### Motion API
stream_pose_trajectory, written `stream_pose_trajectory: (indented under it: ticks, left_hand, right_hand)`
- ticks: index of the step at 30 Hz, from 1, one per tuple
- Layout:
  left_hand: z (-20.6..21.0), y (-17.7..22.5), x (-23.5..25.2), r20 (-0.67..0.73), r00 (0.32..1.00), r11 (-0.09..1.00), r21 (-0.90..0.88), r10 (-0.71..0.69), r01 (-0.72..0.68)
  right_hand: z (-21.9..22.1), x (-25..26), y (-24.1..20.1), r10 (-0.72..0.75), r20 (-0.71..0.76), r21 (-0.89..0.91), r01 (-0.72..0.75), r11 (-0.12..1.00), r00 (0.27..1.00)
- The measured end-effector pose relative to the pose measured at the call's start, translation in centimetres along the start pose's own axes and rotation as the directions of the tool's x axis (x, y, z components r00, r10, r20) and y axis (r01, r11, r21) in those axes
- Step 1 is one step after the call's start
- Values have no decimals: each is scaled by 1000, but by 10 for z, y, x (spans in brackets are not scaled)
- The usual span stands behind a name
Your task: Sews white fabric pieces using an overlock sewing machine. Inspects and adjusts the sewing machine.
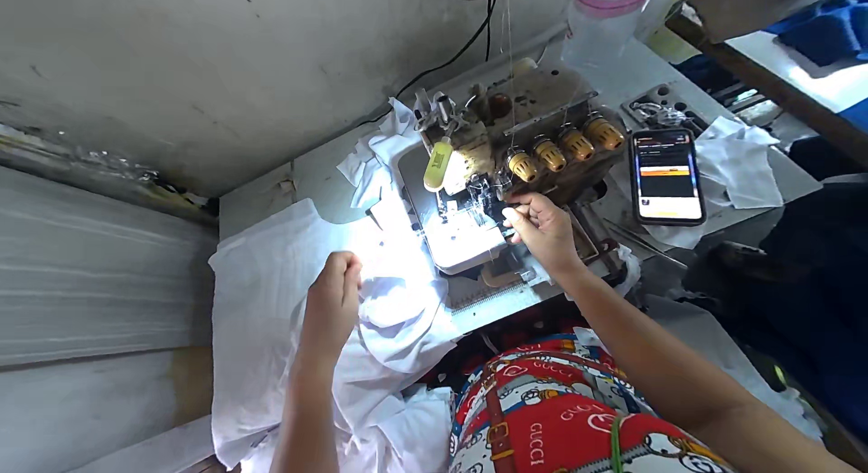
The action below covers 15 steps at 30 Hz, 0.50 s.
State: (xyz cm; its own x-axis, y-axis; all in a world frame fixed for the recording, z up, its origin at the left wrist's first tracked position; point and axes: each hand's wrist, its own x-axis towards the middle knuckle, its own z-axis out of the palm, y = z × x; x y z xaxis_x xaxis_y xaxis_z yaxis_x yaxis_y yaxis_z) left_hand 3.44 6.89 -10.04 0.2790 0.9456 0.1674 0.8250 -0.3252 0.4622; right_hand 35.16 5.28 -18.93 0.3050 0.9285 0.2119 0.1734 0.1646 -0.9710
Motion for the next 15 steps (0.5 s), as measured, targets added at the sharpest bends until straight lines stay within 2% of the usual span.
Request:
stream_pose_trajectory:
  ticks: [6,9,11,13,15]
  left_hand:
    - [-33,-23,-50,-40,998,995,76,-55,58]
    - [-50,-33,-63,-55,987,981,114,-152,157]
    - [-53,-41,-68,40,966,962,106,-257,251]
    - [-48,-45,-69,219,908,934,68,-357,351]
    - [-35,-41,-63,315,870,920,27,-379,391]
  right_hand:
    - [-8,-5,6,-101,46,-155,107,982,994]
    - [-4,-2,4,-107,56,-151,114,982,993]
    - [0,0,2,-106,69,-134,114,984,992]
    - [0,1,-1,-82,89,-114,92,989,993]
    - [-2,-1,-3,-64,107,-114,77,990,992]
